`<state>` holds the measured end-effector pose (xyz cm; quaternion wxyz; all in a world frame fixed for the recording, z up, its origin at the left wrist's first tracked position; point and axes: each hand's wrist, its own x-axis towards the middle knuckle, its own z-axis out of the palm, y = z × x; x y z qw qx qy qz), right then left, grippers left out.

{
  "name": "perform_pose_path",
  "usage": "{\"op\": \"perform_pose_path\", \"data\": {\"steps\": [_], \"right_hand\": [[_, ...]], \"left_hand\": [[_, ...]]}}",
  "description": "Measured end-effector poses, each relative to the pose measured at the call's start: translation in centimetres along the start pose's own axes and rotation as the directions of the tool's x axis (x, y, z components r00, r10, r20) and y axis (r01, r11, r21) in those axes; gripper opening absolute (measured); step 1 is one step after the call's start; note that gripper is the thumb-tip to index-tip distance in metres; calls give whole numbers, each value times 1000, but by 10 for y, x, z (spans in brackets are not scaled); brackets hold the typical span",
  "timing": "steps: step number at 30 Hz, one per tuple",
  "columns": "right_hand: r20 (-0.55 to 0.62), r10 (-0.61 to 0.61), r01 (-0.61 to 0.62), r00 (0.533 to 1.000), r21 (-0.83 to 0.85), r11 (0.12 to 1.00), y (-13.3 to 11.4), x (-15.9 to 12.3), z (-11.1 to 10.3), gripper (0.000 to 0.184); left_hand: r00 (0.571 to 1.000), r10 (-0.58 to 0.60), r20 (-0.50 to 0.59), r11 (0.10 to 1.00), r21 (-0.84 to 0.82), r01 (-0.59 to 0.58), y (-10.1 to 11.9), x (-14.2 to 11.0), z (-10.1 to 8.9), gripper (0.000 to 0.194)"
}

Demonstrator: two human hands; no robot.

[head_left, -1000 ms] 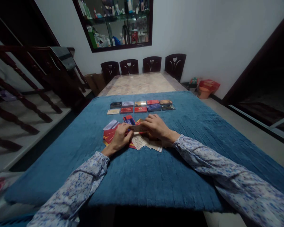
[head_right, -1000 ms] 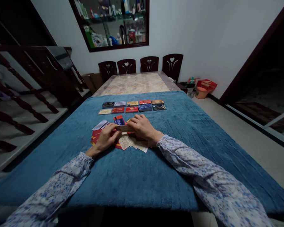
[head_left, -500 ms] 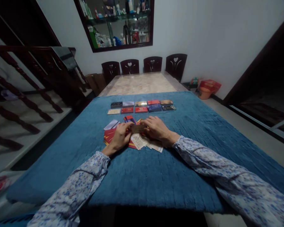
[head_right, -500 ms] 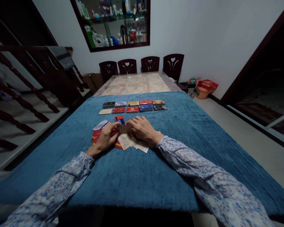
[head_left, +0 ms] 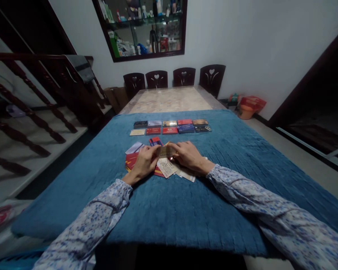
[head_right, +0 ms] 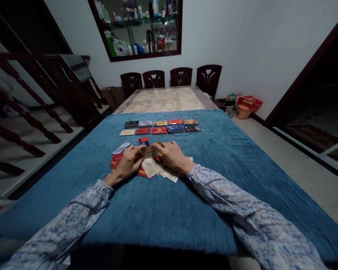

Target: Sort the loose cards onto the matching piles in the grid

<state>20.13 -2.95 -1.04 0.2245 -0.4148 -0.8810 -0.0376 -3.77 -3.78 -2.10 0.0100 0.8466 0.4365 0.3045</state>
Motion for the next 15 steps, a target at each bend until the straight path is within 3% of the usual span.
{"op": "perform_pose_path", "data": {"steps": [15], "right_hand": [[89, 110, -119, 990, 99, 988, 1, 4, -3, 52]], "left_hand": [[999, -26, 28, 999, 22, 25, -6, 2, 1, 53]]}}
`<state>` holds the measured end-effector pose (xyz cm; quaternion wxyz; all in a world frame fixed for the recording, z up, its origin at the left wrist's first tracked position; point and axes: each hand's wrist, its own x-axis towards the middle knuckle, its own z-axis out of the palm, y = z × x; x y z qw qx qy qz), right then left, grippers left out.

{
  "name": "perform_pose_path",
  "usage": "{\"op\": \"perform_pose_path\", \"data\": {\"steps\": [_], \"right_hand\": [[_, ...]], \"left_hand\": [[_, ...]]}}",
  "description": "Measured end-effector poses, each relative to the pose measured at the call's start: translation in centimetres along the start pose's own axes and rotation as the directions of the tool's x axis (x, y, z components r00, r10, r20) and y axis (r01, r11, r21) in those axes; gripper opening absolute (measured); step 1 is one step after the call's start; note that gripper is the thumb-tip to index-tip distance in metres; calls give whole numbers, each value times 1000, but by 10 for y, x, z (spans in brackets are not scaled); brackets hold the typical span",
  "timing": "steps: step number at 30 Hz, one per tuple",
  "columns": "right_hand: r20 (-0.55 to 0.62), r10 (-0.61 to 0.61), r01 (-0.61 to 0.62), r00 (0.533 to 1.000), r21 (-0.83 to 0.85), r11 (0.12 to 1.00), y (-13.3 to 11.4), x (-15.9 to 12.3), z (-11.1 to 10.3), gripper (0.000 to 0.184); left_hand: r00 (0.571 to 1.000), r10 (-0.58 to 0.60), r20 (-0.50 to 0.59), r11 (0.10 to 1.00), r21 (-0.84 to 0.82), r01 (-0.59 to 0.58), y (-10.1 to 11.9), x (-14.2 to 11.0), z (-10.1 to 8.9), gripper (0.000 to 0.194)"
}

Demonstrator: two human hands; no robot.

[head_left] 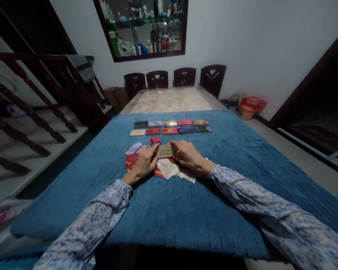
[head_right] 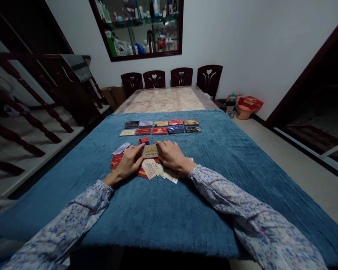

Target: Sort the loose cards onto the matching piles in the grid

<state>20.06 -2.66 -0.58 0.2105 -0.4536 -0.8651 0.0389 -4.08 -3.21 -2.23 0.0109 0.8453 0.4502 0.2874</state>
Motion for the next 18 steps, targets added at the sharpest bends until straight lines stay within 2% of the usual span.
{"op": "perform_pose_path", "data": {"steps": [9, 18], "right_hand": [[-32, 3, -3, 999, -6, 1000, 5, 2, 3, 56], [-26, -67, 68, 997, 40, 997, 11, 0, -3, 55]], "left_hand": [[1000, -22, -15, 999, -45, 22, -4, 0, -3, 56], [1000, -14, 14, 999, -41, 15, -6, -1, -5, 57]]}}
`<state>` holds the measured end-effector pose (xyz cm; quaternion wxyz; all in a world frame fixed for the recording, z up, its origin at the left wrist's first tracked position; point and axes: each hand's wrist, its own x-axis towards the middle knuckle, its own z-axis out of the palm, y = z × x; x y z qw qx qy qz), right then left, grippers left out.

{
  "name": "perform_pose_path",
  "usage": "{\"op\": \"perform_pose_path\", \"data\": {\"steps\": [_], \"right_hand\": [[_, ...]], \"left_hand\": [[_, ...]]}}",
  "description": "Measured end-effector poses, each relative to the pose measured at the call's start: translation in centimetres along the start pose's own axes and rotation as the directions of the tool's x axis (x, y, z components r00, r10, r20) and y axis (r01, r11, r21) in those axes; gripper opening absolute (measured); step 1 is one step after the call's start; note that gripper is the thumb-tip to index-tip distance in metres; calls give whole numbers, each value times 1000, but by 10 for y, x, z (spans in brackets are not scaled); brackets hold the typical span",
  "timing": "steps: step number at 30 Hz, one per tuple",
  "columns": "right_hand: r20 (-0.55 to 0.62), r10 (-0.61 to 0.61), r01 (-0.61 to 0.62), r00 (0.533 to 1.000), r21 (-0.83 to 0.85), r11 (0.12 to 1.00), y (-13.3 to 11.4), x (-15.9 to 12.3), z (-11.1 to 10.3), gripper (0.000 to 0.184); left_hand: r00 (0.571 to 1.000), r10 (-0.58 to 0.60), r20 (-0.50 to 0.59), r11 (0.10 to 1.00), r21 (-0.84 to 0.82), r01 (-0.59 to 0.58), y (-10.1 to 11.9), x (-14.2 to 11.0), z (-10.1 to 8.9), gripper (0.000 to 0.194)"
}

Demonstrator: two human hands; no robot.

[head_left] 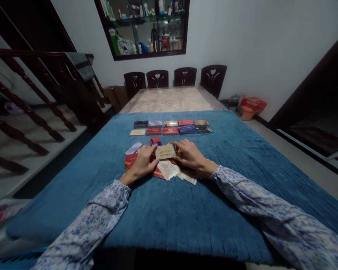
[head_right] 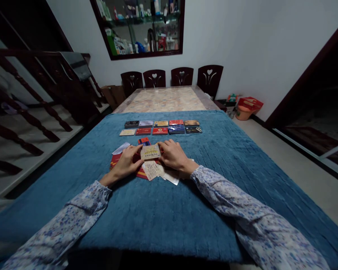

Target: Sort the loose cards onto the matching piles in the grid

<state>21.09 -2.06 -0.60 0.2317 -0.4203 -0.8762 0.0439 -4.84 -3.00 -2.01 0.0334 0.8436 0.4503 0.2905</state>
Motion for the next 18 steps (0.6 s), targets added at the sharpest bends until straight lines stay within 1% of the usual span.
{"op": "perform_pose_path", "data": {"steps": [3, 11, 18], "right_hand": [[1, -16, 16, 1000, -8, 1000, 1, 0, 0, 56], [32, -49, 50, 998, -46, 998, 3, 0, -3, 50], [52, -51, 55, 997, -74, 996, 2, 2, -8, 51]], "left_hand": [[1000, 10, 5, 1000, -7, -10, 0, 0, -1, 56], [999, 12, 35, 1000, 13, -12, 7, 2, -3, 48], [997, 11, 77, 999, 34, -14, 10, 6, -12, 45]]}}
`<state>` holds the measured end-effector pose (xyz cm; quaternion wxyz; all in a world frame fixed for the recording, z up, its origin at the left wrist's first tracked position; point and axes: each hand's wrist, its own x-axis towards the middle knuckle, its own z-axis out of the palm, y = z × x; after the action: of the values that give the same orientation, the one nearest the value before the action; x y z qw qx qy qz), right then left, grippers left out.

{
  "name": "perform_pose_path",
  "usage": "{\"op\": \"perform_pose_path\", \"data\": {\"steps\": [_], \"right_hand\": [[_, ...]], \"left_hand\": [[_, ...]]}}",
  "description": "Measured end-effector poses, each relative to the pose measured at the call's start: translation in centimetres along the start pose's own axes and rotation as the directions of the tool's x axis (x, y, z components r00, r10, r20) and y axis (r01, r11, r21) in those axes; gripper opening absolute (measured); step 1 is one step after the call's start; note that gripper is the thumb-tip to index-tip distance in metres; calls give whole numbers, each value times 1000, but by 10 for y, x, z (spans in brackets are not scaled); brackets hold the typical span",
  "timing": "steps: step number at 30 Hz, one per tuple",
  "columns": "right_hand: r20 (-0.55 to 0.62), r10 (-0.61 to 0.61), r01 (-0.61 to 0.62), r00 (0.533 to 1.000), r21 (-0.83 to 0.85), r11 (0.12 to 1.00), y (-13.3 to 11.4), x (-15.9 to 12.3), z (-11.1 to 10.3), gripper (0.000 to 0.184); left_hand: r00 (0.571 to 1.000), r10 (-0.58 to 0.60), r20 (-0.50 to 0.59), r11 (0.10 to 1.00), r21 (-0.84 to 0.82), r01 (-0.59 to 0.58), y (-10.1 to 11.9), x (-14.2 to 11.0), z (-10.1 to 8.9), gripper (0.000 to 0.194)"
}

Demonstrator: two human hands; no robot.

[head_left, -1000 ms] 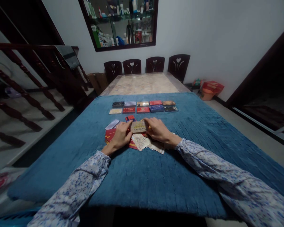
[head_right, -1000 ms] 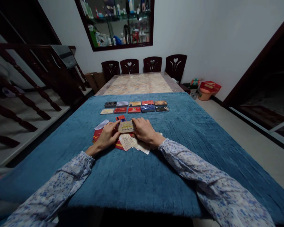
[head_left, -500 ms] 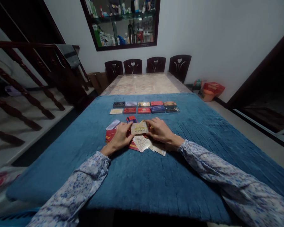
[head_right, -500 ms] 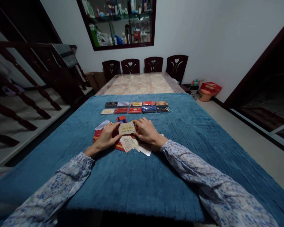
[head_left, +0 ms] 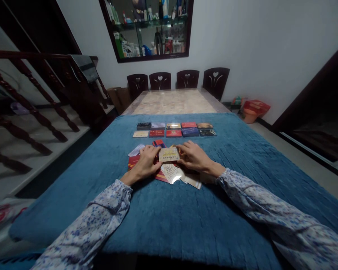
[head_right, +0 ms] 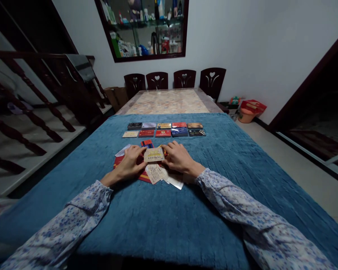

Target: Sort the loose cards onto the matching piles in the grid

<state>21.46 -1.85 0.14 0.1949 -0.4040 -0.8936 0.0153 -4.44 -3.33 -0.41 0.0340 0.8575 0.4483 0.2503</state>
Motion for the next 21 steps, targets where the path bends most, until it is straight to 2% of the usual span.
{"op": "perform_pose_path", "data": {"steps": [10, 21], "right_hand": [[80, -11, 17, 997, -69, 997, -6, 20, -7, 47], [140, 14, -5, 990, -66, 998, -19, 57, -1, 46]], "left_hand": [[989, -72, 131, 994, 95, 60, -9, 11, -20, 48], [973, -99, 210, 993, 91, 82, -38, 14, -43, 51]]}}
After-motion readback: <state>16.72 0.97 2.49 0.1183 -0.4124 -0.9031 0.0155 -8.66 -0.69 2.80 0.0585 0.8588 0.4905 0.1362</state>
